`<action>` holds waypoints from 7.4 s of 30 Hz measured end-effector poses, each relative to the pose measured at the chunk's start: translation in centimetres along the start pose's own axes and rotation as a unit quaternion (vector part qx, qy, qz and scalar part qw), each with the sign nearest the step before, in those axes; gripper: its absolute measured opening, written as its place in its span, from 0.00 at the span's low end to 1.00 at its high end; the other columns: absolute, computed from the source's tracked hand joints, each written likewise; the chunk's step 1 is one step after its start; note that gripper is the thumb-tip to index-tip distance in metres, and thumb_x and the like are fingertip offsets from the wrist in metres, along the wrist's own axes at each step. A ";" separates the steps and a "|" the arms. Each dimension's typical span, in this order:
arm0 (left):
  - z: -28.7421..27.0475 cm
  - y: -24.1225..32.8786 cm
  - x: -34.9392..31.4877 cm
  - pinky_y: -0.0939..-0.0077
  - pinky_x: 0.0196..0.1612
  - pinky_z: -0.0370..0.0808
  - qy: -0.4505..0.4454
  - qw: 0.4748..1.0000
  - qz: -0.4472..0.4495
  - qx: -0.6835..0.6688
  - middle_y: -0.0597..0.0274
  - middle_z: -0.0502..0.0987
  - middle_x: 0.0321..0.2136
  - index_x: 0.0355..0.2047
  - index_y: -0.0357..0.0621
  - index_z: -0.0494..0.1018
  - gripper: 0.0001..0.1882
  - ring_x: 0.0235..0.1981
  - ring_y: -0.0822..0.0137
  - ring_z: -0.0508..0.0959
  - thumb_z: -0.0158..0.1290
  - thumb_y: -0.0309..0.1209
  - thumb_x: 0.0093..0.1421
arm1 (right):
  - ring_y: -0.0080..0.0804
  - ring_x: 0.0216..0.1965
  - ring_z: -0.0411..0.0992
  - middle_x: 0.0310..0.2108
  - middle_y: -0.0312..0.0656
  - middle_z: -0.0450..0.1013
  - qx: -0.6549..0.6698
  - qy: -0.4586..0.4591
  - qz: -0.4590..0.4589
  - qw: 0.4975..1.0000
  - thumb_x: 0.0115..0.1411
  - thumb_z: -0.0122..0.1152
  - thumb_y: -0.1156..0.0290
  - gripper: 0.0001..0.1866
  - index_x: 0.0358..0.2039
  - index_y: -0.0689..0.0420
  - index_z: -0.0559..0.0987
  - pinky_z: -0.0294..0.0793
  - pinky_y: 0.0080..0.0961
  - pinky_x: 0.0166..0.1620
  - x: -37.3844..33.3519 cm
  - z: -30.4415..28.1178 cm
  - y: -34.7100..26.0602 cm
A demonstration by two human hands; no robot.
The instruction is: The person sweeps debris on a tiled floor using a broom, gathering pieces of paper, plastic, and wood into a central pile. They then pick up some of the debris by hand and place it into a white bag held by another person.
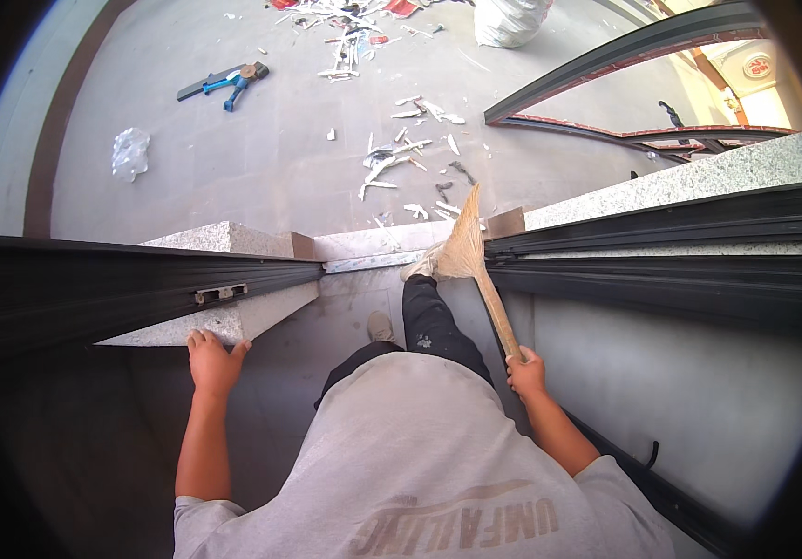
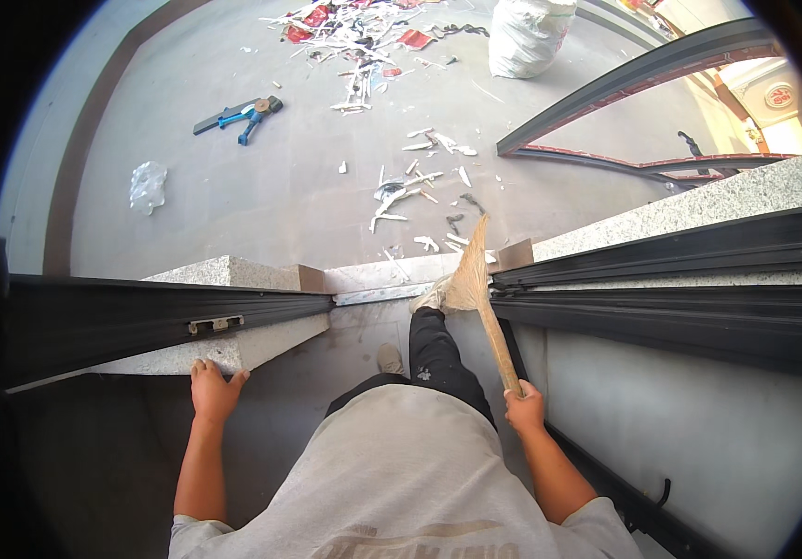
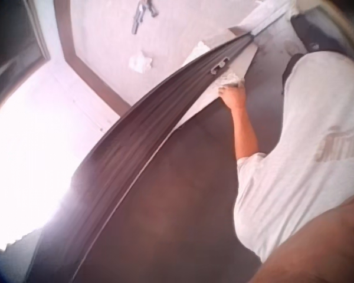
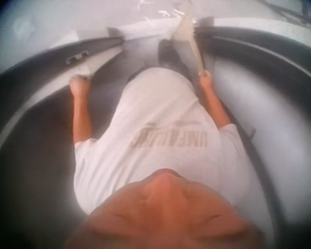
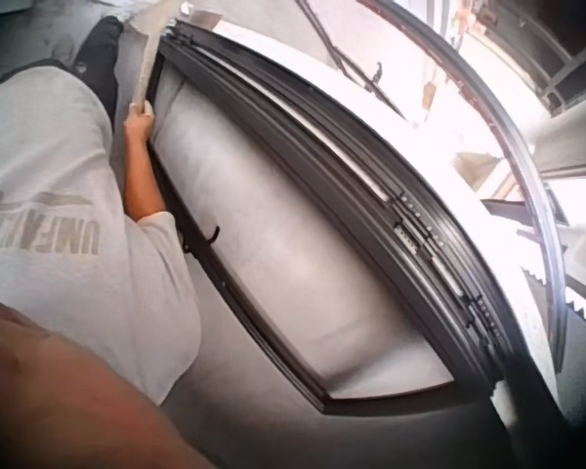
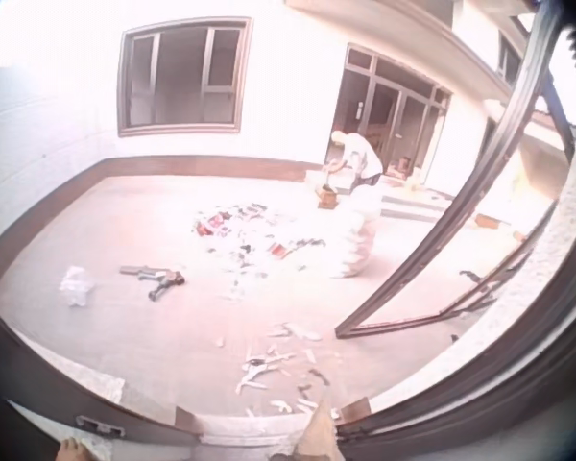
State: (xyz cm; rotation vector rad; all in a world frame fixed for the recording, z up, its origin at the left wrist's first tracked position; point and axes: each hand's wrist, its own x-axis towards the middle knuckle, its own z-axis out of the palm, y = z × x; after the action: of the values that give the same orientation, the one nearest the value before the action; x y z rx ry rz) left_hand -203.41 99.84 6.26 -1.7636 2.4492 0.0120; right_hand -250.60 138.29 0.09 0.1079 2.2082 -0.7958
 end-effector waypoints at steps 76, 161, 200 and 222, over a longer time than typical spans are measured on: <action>-3.9 3.1 1.8 0.57 0.62 0.66 -0.203 0.943 -0.204 -0.166 0.46 0.71 0.59 0.61 0.42 0.69 0.42 0.61 0.44 0.69 0.72 0.39 0.47 | 0.35 0.22 0.78 0.26 0.47 0.79 -0.206 -0.228 -0.143 0.941 0.56 0.63 0.62 0.23 0.50 0.60 0.81 0.75 0.32 0.27 22.9 23.4 -26.8; 17.4 8.5 62.6 0.76 0.31 0.74 -0.224 0.723 -0.358 -0.546 0.61 0.79 0.28 0.44 0.32 0.76 0.14 0.28 0.72 0.77 0.57 0.30 0.62 | 0.23 0.22 0.67 0.33 0.38 0.67 0.125 -0.118 0.142 0.975 0.60 0.57 0.71 0.10 0.42 0.52 0.71 0.60 0.20 0.19 68.9 46.2 -91.5; 10.2 34.2 70.4 0.73 0.46 0.77 -0.295 0.635 -0.509 -0.500 0.55 0.83 0.38 0.44 0.33 0.79 0.19 0.41 0.67 0.81 0.61 0.37 0.60 | 0.35 0.17 0.73 0.20 0.50 0.76 -0.568 -0.205 -0.176 0.778 0.59 0.65 0.64 0.14 0.32 0.64 0.82 0.72 0.37 0.20 88.1 56.8 -128.3; 14.7 24.9 62.1 0.76 0.25 0.73 -0.204 0.541 -0.609 -0.542 0.63 0.78 0.24 0.39 0.33 0.78 0.12 0.23 0.72 0.76 0.59 0.31 0.60 | 0.29 0.18 0.74 0.25 0.41 0.76 -0.605 -0.387 -0.015 0.696 0.57 0.68 0.65 0.20 0.52 0.45 0.83 0.75 0.34 0.22 74.8 42.6 -95.1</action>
State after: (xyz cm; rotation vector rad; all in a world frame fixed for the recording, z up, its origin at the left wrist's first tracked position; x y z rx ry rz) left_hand -244.95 50.30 -16.46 -2.8587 0.2324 1.7748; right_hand -305.47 25.05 -25.11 -0.7744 1.4766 0.6537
